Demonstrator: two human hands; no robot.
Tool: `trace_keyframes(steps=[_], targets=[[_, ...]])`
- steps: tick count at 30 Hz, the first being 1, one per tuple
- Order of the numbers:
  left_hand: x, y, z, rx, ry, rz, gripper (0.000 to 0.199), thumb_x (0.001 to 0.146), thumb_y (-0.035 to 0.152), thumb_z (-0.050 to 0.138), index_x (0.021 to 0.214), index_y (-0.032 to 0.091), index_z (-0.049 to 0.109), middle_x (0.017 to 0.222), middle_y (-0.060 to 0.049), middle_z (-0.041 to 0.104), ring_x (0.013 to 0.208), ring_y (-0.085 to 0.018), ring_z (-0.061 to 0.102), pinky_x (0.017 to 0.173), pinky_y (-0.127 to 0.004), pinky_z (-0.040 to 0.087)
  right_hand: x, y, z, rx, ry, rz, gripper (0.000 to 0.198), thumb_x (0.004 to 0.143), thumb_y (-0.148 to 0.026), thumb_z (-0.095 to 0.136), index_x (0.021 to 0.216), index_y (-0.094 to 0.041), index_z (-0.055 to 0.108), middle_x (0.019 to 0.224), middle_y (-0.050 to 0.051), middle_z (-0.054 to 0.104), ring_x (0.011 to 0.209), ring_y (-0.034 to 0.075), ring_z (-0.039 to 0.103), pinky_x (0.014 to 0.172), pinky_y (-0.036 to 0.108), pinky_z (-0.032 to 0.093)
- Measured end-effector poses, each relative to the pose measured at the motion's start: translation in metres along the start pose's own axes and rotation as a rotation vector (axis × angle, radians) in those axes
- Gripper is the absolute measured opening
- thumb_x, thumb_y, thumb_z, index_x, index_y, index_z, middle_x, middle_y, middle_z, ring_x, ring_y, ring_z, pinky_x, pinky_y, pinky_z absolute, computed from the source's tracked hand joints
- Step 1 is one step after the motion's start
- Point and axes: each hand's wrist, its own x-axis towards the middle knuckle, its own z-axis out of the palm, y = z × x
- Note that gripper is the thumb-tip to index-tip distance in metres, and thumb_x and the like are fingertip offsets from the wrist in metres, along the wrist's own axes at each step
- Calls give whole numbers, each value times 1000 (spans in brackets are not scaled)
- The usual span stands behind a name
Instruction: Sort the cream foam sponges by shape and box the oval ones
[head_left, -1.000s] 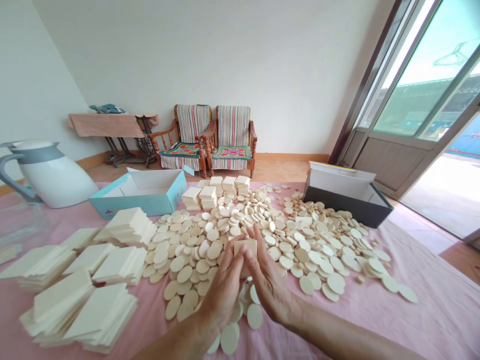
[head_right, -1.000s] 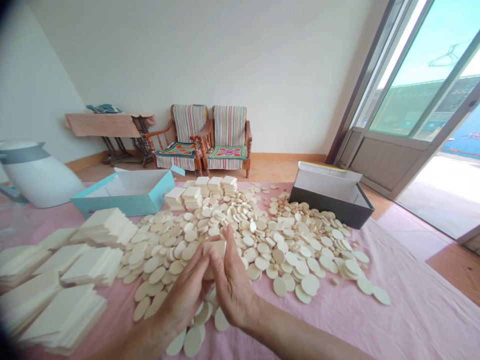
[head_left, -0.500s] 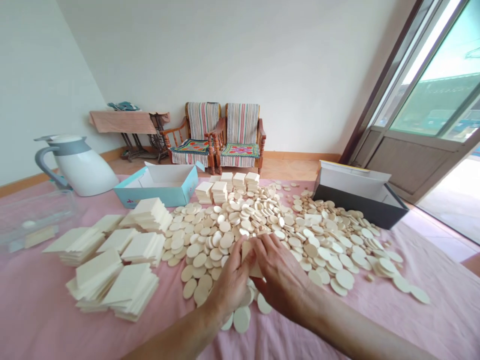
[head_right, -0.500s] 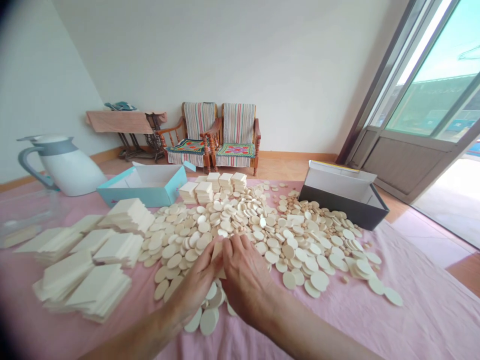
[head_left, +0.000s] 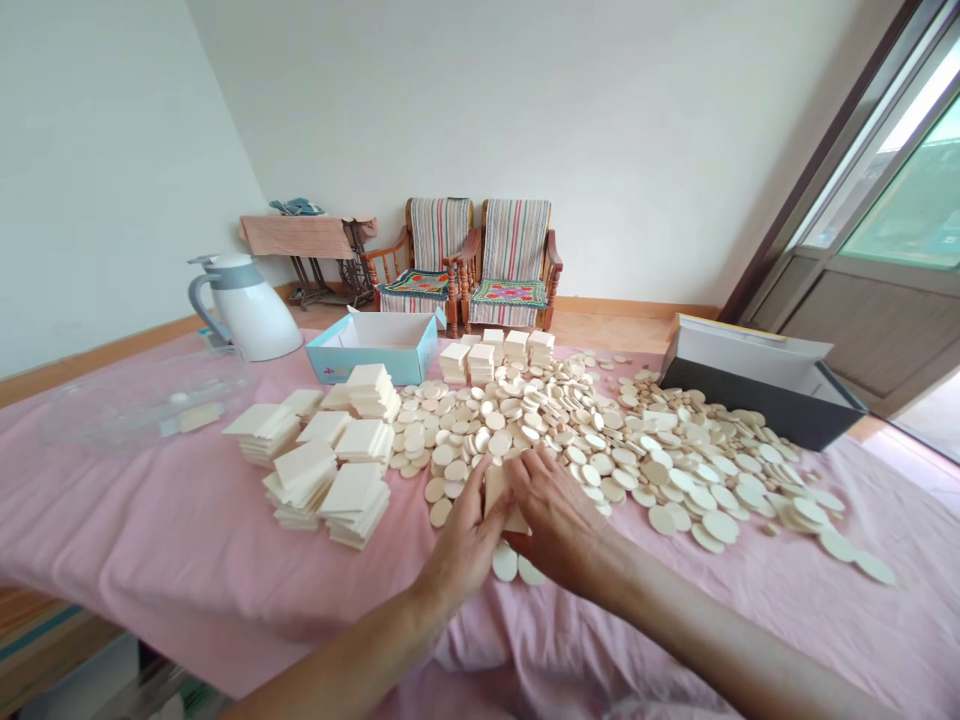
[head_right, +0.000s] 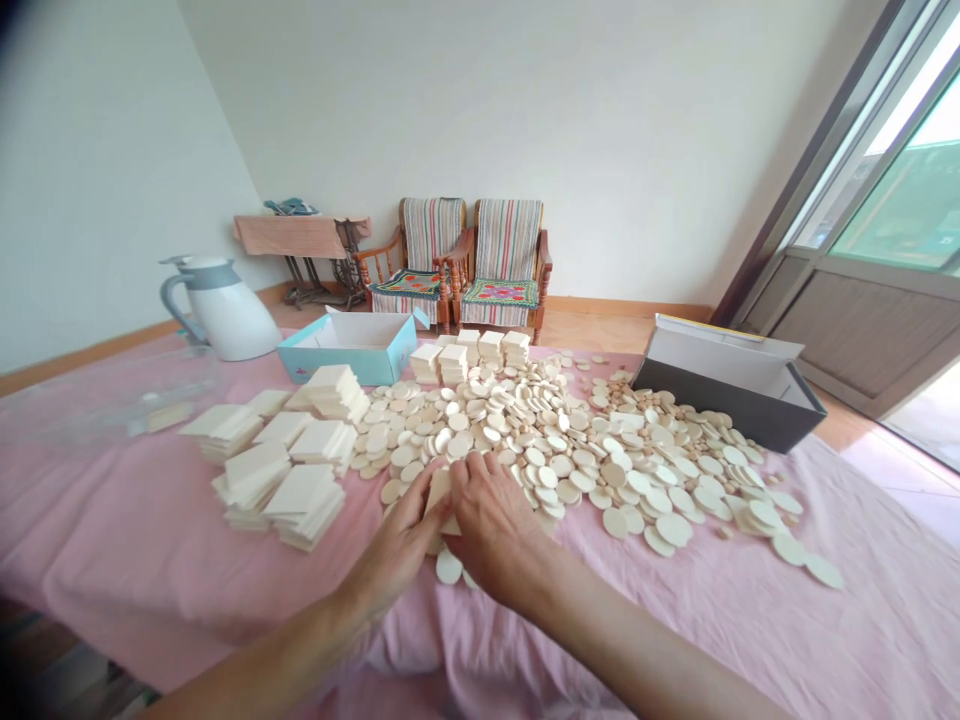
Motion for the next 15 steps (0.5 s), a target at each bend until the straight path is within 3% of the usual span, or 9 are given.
trace_keyframes(steps=[3, 5, 7, 10, 13, 15], targets=[[-6, -2, -21, 100, -12, 76, 62, 91, 49, 46, 145, 23, 30, 140, -13, 47, 128, -27, 46, 104, -41, 40, 7, 5, -2, 46, 25, -3, 34, 71, -25, 72, 94, -17, 49, 95, 9, 55, 89, 25, 52, 75, 38, 46], [-12, -7, -39, 292, 14, 200, 61, 92, 47, 44, 146, 24, 27, 142, -13, 44, 128, -27, 45, 104, -40, 39, 8, 13, -6, 66, 27, 35, 36, 71, -28, 72, 95, -17, 48, 96, 10, 55, 91, 25, 52, 76, 38, 45], [-18, -16, -56, 576, 3, 304, 66, 90, 48, 47, 146, 23, 26, 150, -12, 32, 138, -29, 30, 113, -44, 25, 9, 23, -10, 77, 21, 70, 35, 72, -30, 71, 95, -17, 48, 97, 10, 55, 90, 25, 52, 76, 38, 45], [-23, -29, -70, 898, -145, 269, 90, 81, 58, 56, 150, 19, 13, 156, -16, 11, 143, -36, 8, 114, -54, 15, 8, 36, -11, 77, 21, 104, 32, 73, -33, 69, 92, -17, 48, 95, 10, 55, 88, 24, 52, 75, 37, 44], [-15, -38, -64, 1023, -259, 203, 96, 80, 62, 53, 150, 19, 5, 156, -16, -4, 142, -39, -6, 112, -58, 12, 9, 42, -8, 85, 39, 116, 32, 74, -36, 67, 91, -18, 49, 93, 9, 55, 88, 24, 52, 74, 36, 43], [-5, -41, -54, 1041, -266, 183, 92, 83, 60, 51, 150, 21, 1, 156, -14, -9, 141, -38, -12, 112, -59, 11, 10, 44, -7, 95, 55, 114, 32, 75, -38, 66, 93, -18, 49, 92, 8, 55, 87, 23, 52, 74, 35, 43]])
